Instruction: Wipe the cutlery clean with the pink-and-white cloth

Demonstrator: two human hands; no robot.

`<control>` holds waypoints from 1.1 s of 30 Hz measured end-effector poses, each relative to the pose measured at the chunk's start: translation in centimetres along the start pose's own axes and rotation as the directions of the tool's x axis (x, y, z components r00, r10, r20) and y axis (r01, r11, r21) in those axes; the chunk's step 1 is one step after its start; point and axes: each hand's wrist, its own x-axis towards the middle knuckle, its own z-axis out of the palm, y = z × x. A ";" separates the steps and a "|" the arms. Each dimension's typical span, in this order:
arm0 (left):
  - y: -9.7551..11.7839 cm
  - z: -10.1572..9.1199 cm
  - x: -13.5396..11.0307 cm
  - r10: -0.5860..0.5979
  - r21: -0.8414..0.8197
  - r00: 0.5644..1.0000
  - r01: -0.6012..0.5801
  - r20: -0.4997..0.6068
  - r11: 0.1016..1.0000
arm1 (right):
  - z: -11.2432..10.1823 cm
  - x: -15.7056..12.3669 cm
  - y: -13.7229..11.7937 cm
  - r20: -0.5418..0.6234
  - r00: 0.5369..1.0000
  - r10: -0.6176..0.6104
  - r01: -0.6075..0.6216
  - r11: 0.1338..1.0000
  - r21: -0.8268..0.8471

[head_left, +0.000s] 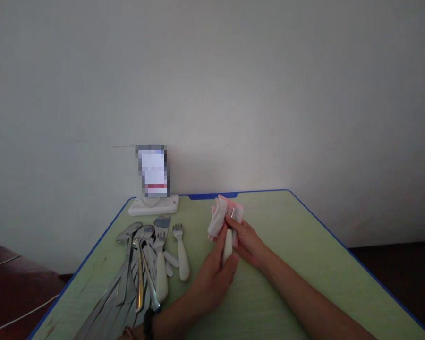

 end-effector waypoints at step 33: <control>0.1 0.1 0.0 -0.002 -0.043 1.000 0.001 -0.028 0.999 | -0.3 0.3 0.3 -0.006 1.000 -0.019 0.019 1.000 -0.001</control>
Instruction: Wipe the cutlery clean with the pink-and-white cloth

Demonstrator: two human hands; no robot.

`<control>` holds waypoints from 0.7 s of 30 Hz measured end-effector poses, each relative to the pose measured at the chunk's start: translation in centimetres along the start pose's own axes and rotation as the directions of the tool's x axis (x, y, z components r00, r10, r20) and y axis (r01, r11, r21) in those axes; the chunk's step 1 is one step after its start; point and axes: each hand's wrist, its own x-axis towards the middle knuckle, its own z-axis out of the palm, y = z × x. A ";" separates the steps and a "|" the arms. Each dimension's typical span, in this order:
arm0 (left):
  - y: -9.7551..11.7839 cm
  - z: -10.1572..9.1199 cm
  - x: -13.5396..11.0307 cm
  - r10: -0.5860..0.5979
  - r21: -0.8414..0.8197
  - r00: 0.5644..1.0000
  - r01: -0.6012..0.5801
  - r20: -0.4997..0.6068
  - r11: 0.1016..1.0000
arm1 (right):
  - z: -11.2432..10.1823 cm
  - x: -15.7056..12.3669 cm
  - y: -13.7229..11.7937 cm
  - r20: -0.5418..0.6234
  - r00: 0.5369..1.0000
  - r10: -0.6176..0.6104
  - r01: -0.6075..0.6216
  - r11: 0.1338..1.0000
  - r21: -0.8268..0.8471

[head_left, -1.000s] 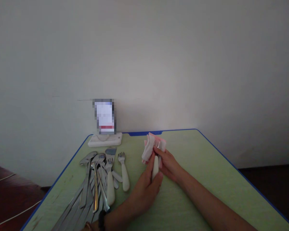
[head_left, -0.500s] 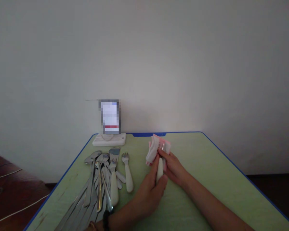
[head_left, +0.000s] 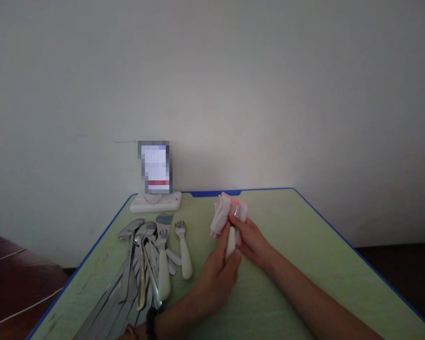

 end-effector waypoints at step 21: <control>0.2 0.1 0.2 -0.042 0.005 0.998 0.042 -0.053 0.999 | -0.7 0.9 -0.6 0.013 0.999 -0.033 0.028 0.966 0.255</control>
